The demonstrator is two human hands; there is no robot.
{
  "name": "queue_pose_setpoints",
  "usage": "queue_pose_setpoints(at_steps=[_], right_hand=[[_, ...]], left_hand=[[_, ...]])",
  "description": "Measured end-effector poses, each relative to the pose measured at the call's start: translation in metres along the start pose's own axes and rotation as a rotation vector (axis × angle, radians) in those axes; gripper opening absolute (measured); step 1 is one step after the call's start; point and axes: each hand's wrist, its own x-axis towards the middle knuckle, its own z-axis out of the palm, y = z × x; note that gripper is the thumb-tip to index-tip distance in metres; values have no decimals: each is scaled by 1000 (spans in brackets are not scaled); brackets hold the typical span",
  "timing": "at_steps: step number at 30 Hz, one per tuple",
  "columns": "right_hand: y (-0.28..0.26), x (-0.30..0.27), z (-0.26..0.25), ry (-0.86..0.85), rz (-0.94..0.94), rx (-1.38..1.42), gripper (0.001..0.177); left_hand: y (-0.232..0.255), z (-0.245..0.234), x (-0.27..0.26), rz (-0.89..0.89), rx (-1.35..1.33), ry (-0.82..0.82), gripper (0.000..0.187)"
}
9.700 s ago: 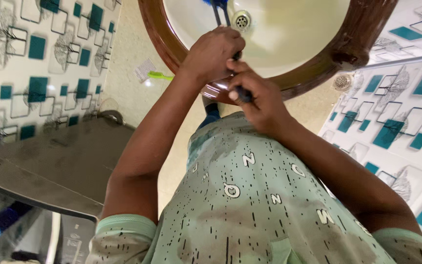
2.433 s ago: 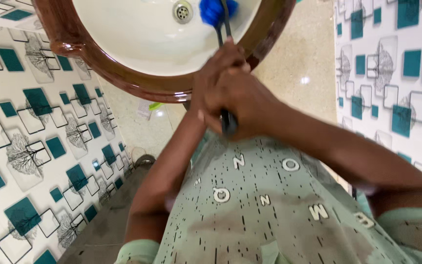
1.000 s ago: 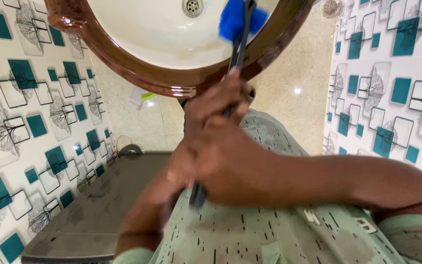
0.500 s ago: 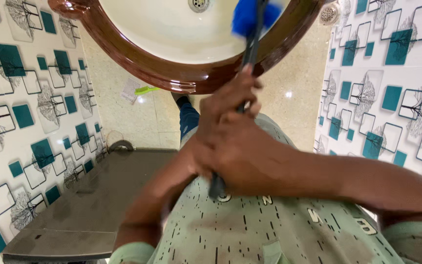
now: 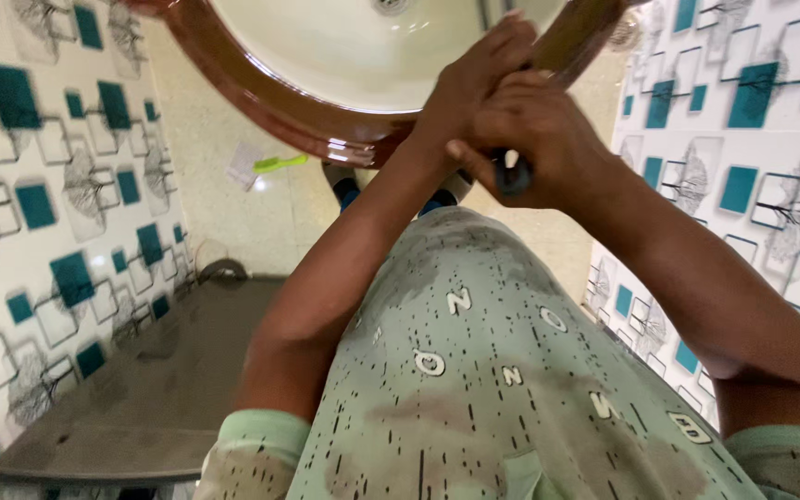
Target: The person cleans a sink using a brush and a cleaning solution, scrubbing the basin and rinsing it with water from the tap.
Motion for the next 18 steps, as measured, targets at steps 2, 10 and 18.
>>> queue_pose_setpoints(at_steps=[2,10,18], right_hand=[[-5,0,4,187,-42,-28,36],[-26,6,59,325,-59,226,29],[-13,-7,17,212,-36,-97,33]], left_hand=[[10,-13,-4,-100,73,-83,37],[14,-52,-48,-289,302,-274,19],[-40,20,-7,141,175,-116,51]])
